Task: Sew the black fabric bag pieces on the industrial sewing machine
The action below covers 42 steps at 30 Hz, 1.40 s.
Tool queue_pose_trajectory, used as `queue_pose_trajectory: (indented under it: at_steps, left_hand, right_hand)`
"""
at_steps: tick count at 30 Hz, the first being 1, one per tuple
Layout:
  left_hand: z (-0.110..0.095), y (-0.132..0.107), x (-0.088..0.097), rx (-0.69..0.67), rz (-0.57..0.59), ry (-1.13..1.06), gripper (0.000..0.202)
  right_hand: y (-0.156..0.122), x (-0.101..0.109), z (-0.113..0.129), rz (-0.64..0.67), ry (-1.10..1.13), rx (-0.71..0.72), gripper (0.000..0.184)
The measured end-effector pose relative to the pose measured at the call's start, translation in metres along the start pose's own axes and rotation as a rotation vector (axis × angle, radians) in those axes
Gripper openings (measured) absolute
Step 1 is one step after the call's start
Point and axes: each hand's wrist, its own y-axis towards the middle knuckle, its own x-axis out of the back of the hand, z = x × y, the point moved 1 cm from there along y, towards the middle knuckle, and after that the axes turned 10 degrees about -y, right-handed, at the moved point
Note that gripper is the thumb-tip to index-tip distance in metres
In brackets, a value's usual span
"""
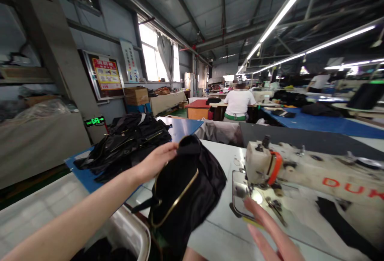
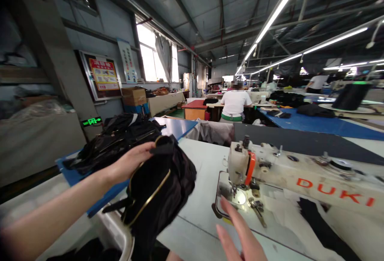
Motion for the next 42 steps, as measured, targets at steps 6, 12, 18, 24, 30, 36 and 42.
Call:
queue_pose_trajectory:
  at_steps: [6,12,18,24,30,36,42]
  left_hand:
    - [0.074,-0.036,-0.076,0.230,0.239,-0.076,0.027]
    - [0.100,-0.054,-0.087,-0.243,-0.002,0.462,0.035]
    - [0.139,-0.088,-0.110,-0.312,0.084,0.689,0.067]
    - [0.147,-0.080,-0.113,-0.265,0.028,0.497,0.030]
    - [0.116,-0.060,-0.066,0.326,0.139,-0.317,0.017]
    - [0.109,-0.061,-0.067,0.094,0.007,-0.102,0.032]
    - [0.110,-0.063,-0.104,-0.154,0.023,0.321,0.040]
  right_hand:
    - [0.025,0.003,0.084,0.365,0.419,-0.166,0.047]
    - [0.022,-0.003,0.061,0.252,0.687,-0.374,0.040]
    - [0.021,-0.006,0.064,0.144,0.680,-0.436,0.044]
    - [0.021,-0.010,0.062,0.161,0.506,-0.310,0.040]
    - [0.026,0.012,0.058,0.221,0.348,-0.227,0.033]
    - [0.021,0.007,0.064,0.210,0.252,-0.205,0.026]
    - [0.015,-0.006,0.064,0.213,0.179,-0.188,0.029]
